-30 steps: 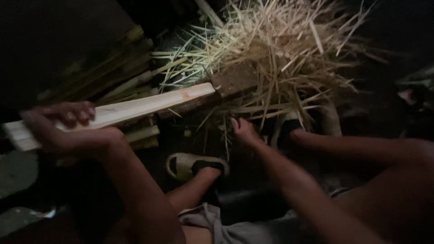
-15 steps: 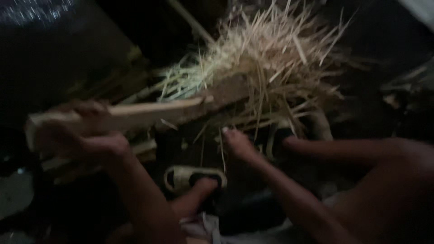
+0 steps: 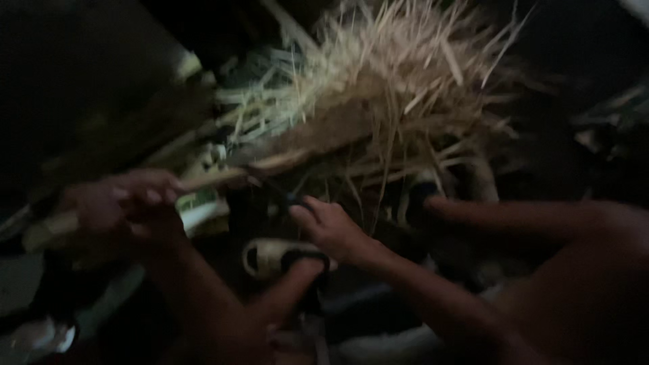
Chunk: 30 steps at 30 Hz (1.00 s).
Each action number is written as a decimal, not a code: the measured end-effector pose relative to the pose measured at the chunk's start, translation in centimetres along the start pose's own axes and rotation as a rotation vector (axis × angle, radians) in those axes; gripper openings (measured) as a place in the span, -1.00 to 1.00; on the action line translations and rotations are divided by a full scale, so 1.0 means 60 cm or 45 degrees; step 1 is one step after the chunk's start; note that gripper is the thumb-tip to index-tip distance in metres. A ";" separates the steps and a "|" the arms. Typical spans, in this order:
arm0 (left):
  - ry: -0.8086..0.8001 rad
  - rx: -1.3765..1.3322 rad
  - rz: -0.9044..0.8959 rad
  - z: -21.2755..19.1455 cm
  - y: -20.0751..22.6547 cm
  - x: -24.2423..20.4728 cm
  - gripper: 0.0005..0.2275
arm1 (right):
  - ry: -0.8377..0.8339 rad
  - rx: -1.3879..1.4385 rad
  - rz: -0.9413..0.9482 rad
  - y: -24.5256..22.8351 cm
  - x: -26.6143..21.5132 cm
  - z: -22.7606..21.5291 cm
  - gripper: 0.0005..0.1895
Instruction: The person uses a knife to split a piece of bamboo into thin strips. They hold the bamboo with their left hand and push the knife along the grain with their right hand, creating a pile of bamboo shavings and strips.
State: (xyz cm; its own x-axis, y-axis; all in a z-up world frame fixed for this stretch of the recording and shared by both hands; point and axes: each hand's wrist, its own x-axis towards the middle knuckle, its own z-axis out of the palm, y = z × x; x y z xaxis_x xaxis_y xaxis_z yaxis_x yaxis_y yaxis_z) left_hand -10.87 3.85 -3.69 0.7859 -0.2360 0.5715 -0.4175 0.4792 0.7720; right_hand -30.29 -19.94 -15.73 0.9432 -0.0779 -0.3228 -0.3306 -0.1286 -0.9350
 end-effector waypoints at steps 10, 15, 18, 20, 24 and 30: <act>-0.118 0.104 0.072 0.018 0.008 0.014 -0.74 | 0.102 -0.026 -0.120 -0.026 0.028 -0.015 -0.39; -0.034 0.112 0.082 0.011 0.008 0.005 -0.74 | 0.094 -0.176 0.015 -0.034 0.030 -0.005 -0.41; -0.045 0.071 0.063 0.007 0.021 0.009 -0.76 | 0.307 -0.168 -0.371 -0.023 0.047 -0.005 -0.37; -0.088 0.027 0.048 -0.001 0.027 0.015 -0.76 | 0.225 -0.164 -0.411 -0.033 0.042 -0.011 -0.39; -0.137 0.350 0.147 -0.022 0.027 0.013 -0.75 | -0.039 -0.097 -0.076 -0.038 0.006 0.018 -0.40; -0.155 0.356 0.184 -0.023 0.012 0.031 -0.73 | 0.089 -0.084 -0.236 -0.009 0.047 -0.031 -0.33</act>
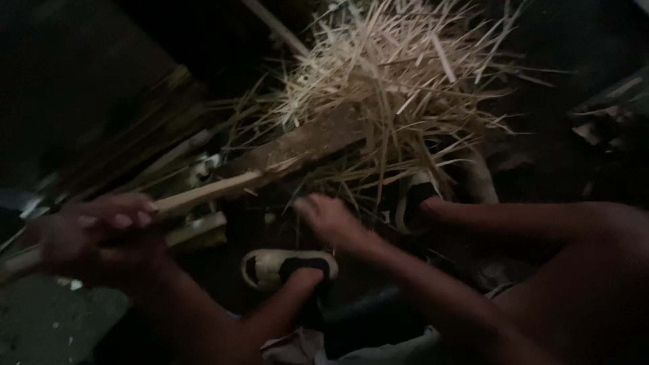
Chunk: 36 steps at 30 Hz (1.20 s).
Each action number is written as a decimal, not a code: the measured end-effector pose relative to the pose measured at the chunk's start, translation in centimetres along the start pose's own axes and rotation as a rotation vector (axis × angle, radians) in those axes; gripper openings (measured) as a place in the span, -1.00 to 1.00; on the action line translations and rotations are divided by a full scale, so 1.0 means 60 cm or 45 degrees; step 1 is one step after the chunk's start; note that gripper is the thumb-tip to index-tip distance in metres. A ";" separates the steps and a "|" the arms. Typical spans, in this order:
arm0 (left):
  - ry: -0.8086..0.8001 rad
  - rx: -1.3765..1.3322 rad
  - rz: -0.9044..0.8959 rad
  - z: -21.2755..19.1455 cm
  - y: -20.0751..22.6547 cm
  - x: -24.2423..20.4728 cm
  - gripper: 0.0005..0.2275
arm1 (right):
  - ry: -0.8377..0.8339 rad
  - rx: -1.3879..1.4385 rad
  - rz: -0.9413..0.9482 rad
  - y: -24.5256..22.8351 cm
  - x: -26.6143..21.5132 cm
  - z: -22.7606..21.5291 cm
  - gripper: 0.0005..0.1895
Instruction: The person uses a knife to split a piece of bamboo into thin strips. They hold the bamboo with their left hand and push the knife along the grain with their right hand, creating a pile of bamboo shavings and strips.
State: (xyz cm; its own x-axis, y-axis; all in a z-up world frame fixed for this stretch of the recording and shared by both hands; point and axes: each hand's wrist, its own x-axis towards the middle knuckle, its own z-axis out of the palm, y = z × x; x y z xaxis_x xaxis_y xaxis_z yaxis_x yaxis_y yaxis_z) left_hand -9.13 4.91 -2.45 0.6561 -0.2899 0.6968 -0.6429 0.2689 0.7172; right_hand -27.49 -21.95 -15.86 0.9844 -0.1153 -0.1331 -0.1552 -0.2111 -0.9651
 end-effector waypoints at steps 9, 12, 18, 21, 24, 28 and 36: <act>-0.050 0.097 0.028 -0.030 -0.012 -0.005 -0.68 | 0.009 -0.437 0.055 0.049 0.036 -0.008 -0.41; 0.019 0.002 -0.204 -0.006 -0.040 -0.040 -0.68 | -0.094 -0.119 0.520 0.034 0.030 -0.018 -0.40; -0.068 0.045 -1.046 0.081 -0.093 -0.225 -0.69 | -0.188 0.106 -0.049 -0.002 -0.041 0.059 -0.64; -0.249 0.044 -1.486 0.147 -0.118 -0.333 -0.70 | -0.050 -0.149 -0.208 0.144 0.037 0.060 -0.52; -0.446 0.044 -1.839 0.207 -0.116 -0.422 -0.70 | 0.043 0.117 0.486 0.333 0.089 -0.001 -0.37; -0.593 0.017 -2.001 0.264 -0.140 -0.471 -0.71 | 0.026 0.246 0.461 0.358 0.074 0.008 -0.32; -0.554 0.026 -2.052 0.274 -0.166 -0.468 -0.72 | -0.214 -0.013 0.131 0.012 -0.015 0.047 -0.47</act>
